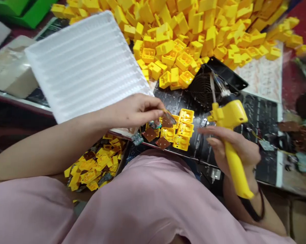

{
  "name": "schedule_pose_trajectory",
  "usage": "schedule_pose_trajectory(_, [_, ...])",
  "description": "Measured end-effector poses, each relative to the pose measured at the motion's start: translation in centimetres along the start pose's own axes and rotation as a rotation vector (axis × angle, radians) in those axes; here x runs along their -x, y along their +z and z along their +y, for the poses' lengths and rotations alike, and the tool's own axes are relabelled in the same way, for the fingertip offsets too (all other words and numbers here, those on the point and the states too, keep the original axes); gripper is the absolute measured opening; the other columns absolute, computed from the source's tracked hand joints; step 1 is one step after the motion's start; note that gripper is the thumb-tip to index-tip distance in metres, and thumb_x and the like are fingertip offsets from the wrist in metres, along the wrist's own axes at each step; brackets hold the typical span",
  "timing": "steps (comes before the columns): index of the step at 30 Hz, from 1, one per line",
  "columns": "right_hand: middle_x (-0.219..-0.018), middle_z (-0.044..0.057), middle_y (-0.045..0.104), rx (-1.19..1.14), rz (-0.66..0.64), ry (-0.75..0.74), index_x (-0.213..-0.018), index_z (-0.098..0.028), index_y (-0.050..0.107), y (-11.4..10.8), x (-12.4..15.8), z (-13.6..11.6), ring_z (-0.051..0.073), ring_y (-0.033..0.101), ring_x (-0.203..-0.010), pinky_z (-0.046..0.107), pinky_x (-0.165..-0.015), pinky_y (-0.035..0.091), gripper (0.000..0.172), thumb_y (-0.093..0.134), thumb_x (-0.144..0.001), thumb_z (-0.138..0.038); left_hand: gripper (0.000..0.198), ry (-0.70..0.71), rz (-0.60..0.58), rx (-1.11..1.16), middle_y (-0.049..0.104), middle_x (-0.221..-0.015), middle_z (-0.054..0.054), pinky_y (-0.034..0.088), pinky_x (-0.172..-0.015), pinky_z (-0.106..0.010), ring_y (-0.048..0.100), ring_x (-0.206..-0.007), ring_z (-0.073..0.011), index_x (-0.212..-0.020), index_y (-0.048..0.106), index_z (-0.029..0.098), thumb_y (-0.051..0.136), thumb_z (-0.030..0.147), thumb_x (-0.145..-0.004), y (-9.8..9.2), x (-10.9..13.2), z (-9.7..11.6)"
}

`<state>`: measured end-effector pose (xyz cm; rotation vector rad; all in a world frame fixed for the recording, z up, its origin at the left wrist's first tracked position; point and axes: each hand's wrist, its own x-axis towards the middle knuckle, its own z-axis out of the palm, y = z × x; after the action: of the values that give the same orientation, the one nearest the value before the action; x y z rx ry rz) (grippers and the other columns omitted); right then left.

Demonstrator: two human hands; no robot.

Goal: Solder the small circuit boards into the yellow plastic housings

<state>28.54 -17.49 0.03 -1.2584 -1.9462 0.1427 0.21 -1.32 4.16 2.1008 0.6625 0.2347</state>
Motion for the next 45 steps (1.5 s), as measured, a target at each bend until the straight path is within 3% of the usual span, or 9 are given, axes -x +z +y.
schedule_pose_trajectory(5, [-0.120,0.004,0.082,-0.196,0.136,0.005,-0.130,-0.029,0.059,2.7,-1.3,-0.7,0.022,0.083,-0.108,0.034,-0.097,0.070,0.046,0.087,-0.094,-0.032,0.024,0.041,-0.040,0.010,0.072,-0.074,0.002,0.050,-0.064,-0.022,0.068,-0.066,-0.0127,-0.094,0.076,0.022,0.056,0.035,-0.096,3.1,-2.2,2.1])
schedule_pose_trajectory(10, [-0.103,-0.004,0.083,0.054,0.283,-0.071,-0.136,-0.034,0.061,3.2,-0.1,0.2,0.018,0.082,-0.085,0.029,-0.078,0.069,0.056,0.085,-0.091,-0.012,0.022,0.319,0.403,-0.261,0.078,-0.114,-0.008,0.061,-0.098,-0.035,0.075,-0.111,-0.0234,-0.115,0.078,0.022,0.063,0.025,-0.098,4.7,-1.9,3.1])
schedule_pose_trajectory(14, [-0.090,-0.004,0.081,0.296,0.351,-0.131,-0.126,-0.029,0.065,3.1,-0.3,0.4,0.017,0.077,-0.068,0.028,-0.066,0.064,0.038,0.083,-0.095,-0.016,0.017,0.660,0.612,-0.300,0.075,-0.107,-0.004,0.065,-0.092,-0.027,0.077,-0.106,-0.0180,-0.109,0.074,0.026,0.072,0.014,-0.097,8.4,-1.3,3.1])
schedule_pose_trajectory(17, [-0.096,-0.003,0.083,0.325,0.425,-0.125,-0.129,-0.028,0.061,3.0,-0.4,0.2,0.017,0.080,-0.073,0.028,-0.069,0.067,0.043,0.084,-0.094,-0.016,0.013,0.388,0.630,0.284,0.073,-0.098,-0.001,0.066,-0.080,-0.026,0.077,-0.090,-0.0149,-0.103,0.068,0.023,0.078,0.020,-0.095,10.9,-1.2,2.7])
schedule_pose_trajectory(20, [-0.101,0.000,0.084,0.360,0.465,-0.161,-0.130,-0.025,0.060,2.7,-0.3,0.0,0.019,0.082,-0.076,0.028,-0.071,0.068,0.048,0.087,-0.091,-0.013,0.032,-0.108,0.356,0.977,0.074,-0.094,-0.001,0.066,-0.073,-0.025,0.077,-0.081,-0.0141,-0.108,0.070,0.021,0.090,0.037,-0.088,12.0,-1.4,2.4])
schedule_pose_trajectory(22, [-0.099,0.002,0.085,0.388,0.459,-0.191,-0.128,-0.023,0.061,2.5,-0.2,-0.2,0.020,0.082,-0.076,0.027,-0.069,0.067,0.046,0.086,-0.091,-0.012,0.043,-0.184,0.235,1.127,0.078,-0.096,-0.003,0.066,-0.078,-0.025,0.079,-0.086,-0.0153,-0.113,0.076,0.020,0.096,0.043,-0.082,12.2,-1.7,2.5])
schedule_pose_trajectory(30, [-0.099,-0.002,0.084,0.268,0.452,-0.103,-0.132,-0.025,0.061,3.1,0.3,-1.2,0.015,0.081,-0.073,0.022,-0.075,0.068,0.049,0.086,-0.091,-0.012,0.018,0.355,0.698,0.387,0.086,-0.104,-0.006,0.061,-0.088,-0.020,0.079,-0.096,-0.0133,-0.110,0.089,0.022,0.075,0.018,-0.099,12.0,-3.4,2.4])
schedule_pose_trajectory(38, [-0.098,-0.004,0.083,0.050,0.409,0.065,-0.128,-0.029,0.059,4.2,0.9,-1.7,0.014,0.082,-0.075,0.021,-0.079,0.069,0.043,0.082,-0.095,-0.014,0.041,0.098,0.572,0.763,0.081,-0.083,-0.003,0.062,-0.074,-0.023,0.074,-0.074,-0.0129,-0.082,0.083,0.019,0.100,0.056,-0.075,11.3,-4.5,3.2])
schedule_pose_trajectory(45, [-0.098,-0.005,0.081,-0.070,0.435,0.132,-0.126,-0.028,0.057,4.4,0.7,-1.7,0.013,0.082,-0.075,0.019,-0.075,0.069,0.045,0.083,-0.093,-0.013,0.055,0.025,0.517,0.833,0.073,-0.075,0.002,0.058,-0.067,-0.019,0.067,-0.068,-0.0091,-0.102,0.084,0.022,0.105,0.057,-0.066,10.6,-4.6,2.8])
